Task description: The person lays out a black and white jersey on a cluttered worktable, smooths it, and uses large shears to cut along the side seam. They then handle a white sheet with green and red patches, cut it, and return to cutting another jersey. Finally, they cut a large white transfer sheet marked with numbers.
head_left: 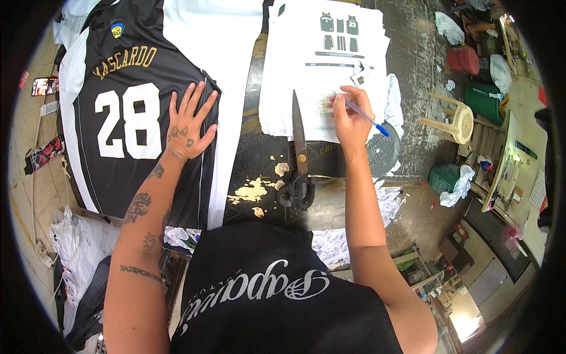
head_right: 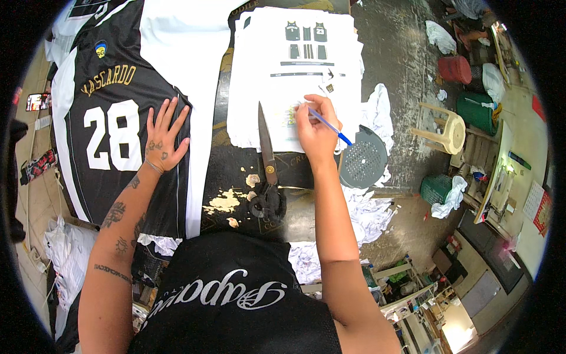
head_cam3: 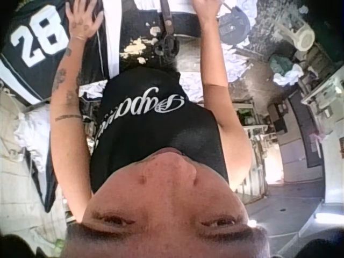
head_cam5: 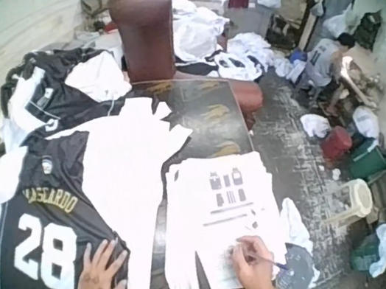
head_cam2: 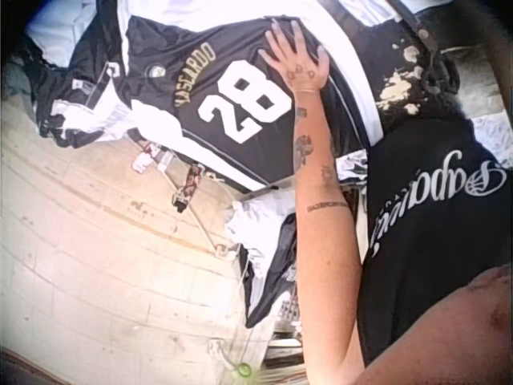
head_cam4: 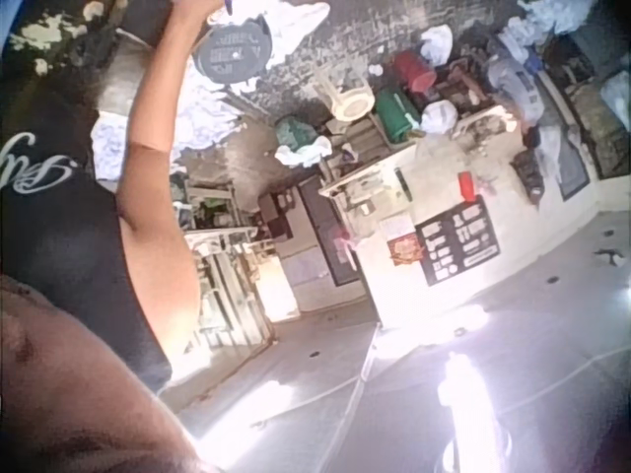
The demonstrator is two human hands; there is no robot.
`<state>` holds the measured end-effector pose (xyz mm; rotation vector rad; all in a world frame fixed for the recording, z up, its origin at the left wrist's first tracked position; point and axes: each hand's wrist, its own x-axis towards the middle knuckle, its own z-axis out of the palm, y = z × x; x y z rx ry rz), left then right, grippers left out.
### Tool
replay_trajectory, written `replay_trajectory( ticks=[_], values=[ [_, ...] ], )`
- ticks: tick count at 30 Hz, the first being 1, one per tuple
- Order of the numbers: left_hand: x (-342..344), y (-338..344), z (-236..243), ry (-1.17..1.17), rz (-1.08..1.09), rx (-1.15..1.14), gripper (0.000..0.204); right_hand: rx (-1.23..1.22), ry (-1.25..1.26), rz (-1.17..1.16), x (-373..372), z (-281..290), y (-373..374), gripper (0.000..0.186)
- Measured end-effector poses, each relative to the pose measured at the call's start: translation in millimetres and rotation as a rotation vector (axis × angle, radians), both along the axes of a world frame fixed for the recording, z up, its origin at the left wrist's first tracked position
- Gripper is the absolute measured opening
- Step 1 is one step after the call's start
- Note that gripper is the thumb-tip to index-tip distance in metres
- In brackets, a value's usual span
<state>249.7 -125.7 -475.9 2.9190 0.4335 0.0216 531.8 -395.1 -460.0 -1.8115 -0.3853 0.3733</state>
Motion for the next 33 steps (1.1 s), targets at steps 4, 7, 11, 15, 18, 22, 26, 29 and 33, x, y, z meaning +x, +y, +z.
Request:
replay_trajectory(
  ticks=[4,7,11,15,18,22,26,29,33],
  values=[
    [-0.1,0.0,-0.2,-0.001,0.002,-0.001,0.077,0.087,-0.076,0.020,13.7,-2.4,26.1,0.012],
    [0.0,0.6,-0.6,-0.010,-0.003,-0.002,0.077,0.094,-0.151,0.047,16.7,-10.7,42.2,0.009],
    [-0.2,1.0,0.1,-0.015,-0.006,-0.008,0.077,0.141,-0.099,-0.015,14.2,-19.3,47.1,0.008],
    [0.0,1.3,1.7,-0.019,-0.004,-0.024,0.077,0.243,0.074,-0.073,15.1,-16.4,41.8,0.007],
    [0.2,1.4,2.6,-0.014,0.000,-0.034,0.077,0.168,-0.103,-0.073,20.7,-12.2,35.4,0.006],
    [0.4,1.3,2.8,-0.005,-0.002,-0.032,0.077,0.212,-0.093,-0.120,25.7,-17.2,24.9,0.005],
    [0.7,0.9,3.9,0.006,0.000,-0.032,0.078,0.111,-0.176,-0.057,24.4,-34.4,17.6,0.007],
    [1.1,0.6,4.7,-0.040,-0.011,-0.043,0.081,0.112,-0.186,-0.063,24.1,-46.7,14.4,0.008],
    [0.2,1.3,5.4,-0.014,-0.006,-0.079,0.090,0.106,-0.198,-0.049,24.4,-52.2,13.5,0.011]
  ],
)
